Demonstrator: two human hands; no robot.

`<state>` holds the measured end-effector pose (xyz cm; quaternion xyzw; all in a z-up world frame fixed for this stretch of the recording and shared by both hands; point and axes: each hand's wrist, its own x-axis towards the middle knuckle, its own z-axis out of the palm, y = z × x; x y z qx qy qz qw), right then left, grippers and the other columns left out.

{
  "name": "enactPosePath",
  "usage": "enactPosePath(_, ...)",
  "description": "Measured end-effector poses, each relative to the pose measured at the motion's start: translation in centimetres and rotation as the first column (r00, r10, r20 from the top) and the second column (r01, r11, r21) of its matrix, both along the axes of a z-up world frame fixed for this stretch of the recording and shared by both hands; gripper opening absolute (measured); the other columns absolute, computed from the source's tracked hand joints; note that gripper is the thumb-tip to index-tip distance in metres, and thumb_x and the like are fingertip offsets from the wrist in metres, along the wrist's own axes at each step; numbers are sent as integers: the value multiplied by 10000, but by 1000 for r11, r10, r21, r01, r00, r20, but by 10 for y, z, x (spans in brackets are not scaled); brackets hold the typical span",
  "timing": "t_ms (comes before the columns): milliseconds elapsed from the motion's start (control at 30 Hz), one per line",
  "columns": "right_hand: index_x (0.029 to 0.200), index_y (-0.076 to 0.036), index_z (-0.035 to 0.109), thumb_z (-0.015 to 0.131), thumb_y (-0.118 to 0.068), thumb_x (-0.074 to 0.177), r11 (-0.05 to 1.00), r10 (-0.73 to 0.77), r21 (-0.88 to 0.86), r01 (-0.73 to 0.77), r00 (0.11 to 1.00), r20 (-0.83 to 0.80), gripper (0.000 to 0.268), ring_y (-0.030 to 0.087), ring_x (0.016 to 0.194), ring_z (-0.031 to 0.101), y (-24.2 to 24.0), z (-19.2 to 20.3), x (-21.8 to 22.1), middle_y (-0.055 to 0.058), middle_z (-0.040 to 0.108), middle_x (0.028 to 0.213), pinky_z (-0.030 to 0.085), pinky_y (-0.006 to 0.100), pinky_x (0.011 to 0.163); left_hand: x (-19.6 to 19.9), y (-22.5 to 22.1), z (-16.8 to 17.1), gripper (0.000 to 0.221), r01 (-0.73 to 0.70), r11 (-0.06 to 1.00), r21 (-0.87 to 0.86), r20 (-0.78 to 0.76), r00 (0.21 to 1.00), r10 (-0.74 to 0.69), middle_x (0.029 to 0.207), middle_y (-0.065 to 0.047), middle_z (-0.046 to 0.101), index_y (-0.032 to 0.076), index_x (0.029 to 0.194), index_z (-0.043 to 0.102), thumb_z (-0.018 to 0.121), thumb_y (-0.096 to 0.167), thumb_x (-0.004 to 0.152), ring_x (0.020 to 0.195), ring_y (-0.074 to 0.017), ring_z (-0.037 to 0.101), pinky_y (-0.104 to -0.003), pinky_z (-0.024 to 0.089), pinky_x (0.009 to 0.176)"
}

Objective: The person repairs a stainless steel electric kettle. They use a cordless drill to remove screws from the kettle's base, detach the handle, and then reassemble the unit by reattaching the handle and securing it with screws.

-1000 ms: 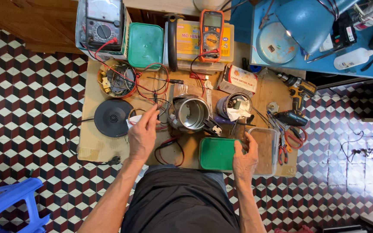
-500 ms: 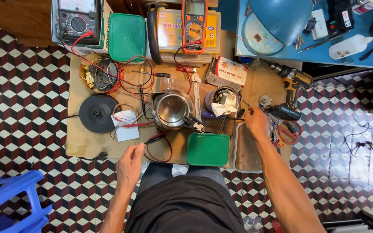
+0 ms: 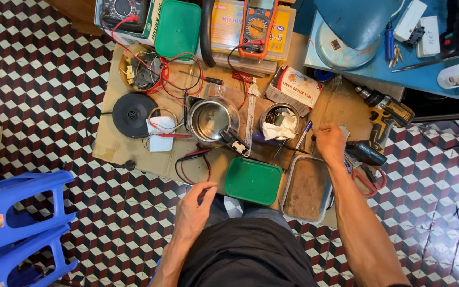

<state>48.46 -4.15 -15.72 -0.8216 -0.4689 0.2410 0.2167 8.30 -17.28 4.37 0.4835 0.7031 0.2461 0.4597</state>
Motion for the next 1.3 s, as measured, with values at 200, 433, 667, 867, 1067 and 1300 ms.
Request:
enactPosePath(200,1201,1,632,659,-88,1003,953,17,122,277,355,-935,219,172,927,720,-59,153,-61,98,733,1072,587,310,866,58,18,17,288,88,993,76,332,937,-108,1077,-88,783,57,1198,713,665,218,965,967,-170,748,-294,580,859)
enactPosePath(433,1221,-1,639,651,-65,993,944,7,-52,325,-178,-984,237,159,1045,678,-104,221,-139,102,714,1147,548,292,952,94,45,32,433,48,992,118,713,692,-118,1156,-42,733,58,1358,653,729,199,956,1025,-98,681,-268,563,915)
enactPosePath(667,1218,-3,638,676,-71,972,924,-86,-233,305,-426,-901,259,200,1093,679,-104,226,-144,89,700,1132,529,318,1022,105,46,40,413,-18,986,165,718,688,-108,1112,-43,746,52,1309,696,773,179,924,998,-103,705,-258,582,907)
enactPosePath(867,1145,-18,651,674,-140,959,923,-120,-215,319,-292,-949,223,168,1068,663,-105,220,-153,75,688,1123,545,325,987,110,53,37,385,-76,984,161,674,737,-53,1110,-53,781,39,1291,723,763,202,944,1015,-104,722,-255,579,918)
enactPosePath(1067,1101,-28,629,669,-211,999,923,-58,-61,381,-19,-998,213,155,969,672,-110,217,-155,77,693,1043,553,321,915,112,52,29,465,-27,996,82,739,672,-43,1072,-71,764,39,1372,671,753,208,947,951,-96,695,-253,577,868)
enactPosePath(1300,1109,-26,629,648,-236,1021,926,-83,-59,373,49,-995,229,158,931,673,-111,219,-154,80,692,1010,571,342,882,116,52,25,452,-34,998,52,784,620,-20,1038,-58,764,38,1349,659,741,207,937,928,-92,715,-244,594,841)
